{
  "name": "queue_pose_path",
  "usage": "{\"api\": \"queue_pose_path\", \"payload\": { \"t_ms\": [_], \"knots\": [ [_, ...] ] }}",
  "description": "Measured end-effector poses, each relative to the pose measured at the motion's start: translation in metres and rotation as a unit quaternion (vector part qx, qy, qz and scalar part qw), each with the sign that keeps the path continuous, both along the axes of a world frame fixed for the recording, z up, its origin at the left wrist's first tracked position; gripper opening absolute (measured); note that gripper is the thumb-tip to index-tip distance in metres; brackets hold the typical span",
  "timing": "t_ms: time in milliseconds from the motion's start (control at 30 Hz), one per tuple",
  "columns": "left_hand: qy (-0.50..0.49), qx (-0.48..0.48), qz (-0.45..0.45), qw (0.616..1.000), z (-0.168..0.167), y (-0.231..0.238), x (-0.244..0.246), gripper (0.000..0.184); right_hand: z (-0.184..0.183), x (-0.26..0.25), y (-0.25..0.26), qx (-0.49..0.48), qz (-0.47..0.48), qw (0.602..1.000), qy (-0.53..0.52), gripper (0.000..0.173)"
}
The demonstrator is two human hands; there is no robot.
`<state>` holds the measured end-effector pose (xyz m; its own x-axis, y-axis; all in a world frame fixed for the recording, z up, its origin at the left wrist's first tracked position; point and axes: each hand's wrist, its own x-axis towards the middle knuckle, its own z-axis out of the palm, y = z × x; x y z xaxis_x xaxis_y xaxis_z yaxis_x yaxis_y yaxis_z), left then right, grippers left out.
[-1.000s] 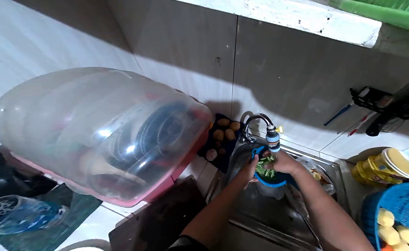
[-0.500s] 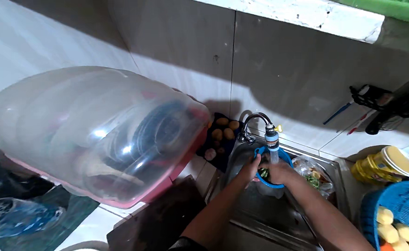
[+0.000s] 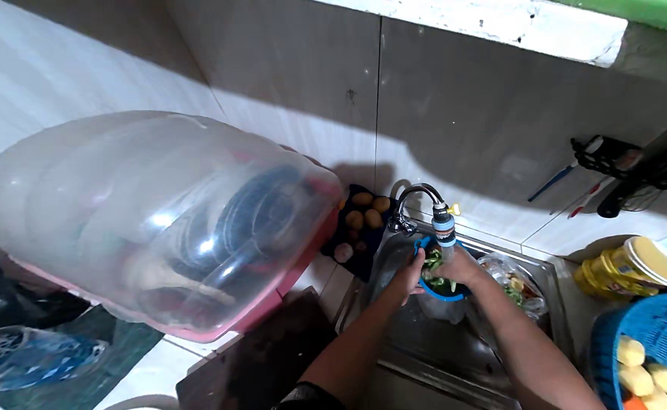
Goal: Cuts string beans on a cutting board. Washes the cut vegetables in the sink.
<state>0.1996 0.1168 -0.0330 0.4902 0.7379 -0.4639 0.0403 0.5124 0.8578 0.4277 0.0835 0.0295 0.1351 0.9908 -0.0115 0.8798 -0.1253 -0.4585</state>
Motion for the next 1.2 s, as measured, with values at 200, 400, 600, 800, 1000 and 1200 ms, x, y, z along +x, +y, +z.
{"api": "queue_pose_path", "payload": {
  "t_ms": [200,400,600,800,1000,1200],
  "knots": [
    [-0.031,-0.020,-0.010,0.999,-0.015,0.000,0.000,0.080,0.025,0.013,0.005,-0.044,0.081,0.995,0.033,0.072],
    [-0.038,-0.032,-0.006,0.999,-0.022,-0.002,0.002,0.080,0.042,0.005,0.001,-0.071,0.060,0.995,0.042,0.039],
    [-0.043,-0.096,-0.019,0.994,-0.018,-0.004,0.000,0.088,0.024,-0.006,0.003,-0.116,-0.018,0.993,0.014,0.036],
    [-0.029,-0.083,0.003,0.996,-0.025,0.005,-0.004,0.081,0.009,-0.007,0.011,-0.061,0.033,0.997,-0.014,0.040],
    [-0.008,-0.078,0.019,0.997,-0.025,0.005,-0.004,0.080,0.005,-0.010,0.017,-0.048,-0.037,0.998,0.025,0.027],
    [0.003,-0.052,0.017,0.998,-0.031,0.011,-0.005,0.076,0.008,-0.018,0.012,-0.089,-0.076,0.987,0.106,0.035]
  ]
}}
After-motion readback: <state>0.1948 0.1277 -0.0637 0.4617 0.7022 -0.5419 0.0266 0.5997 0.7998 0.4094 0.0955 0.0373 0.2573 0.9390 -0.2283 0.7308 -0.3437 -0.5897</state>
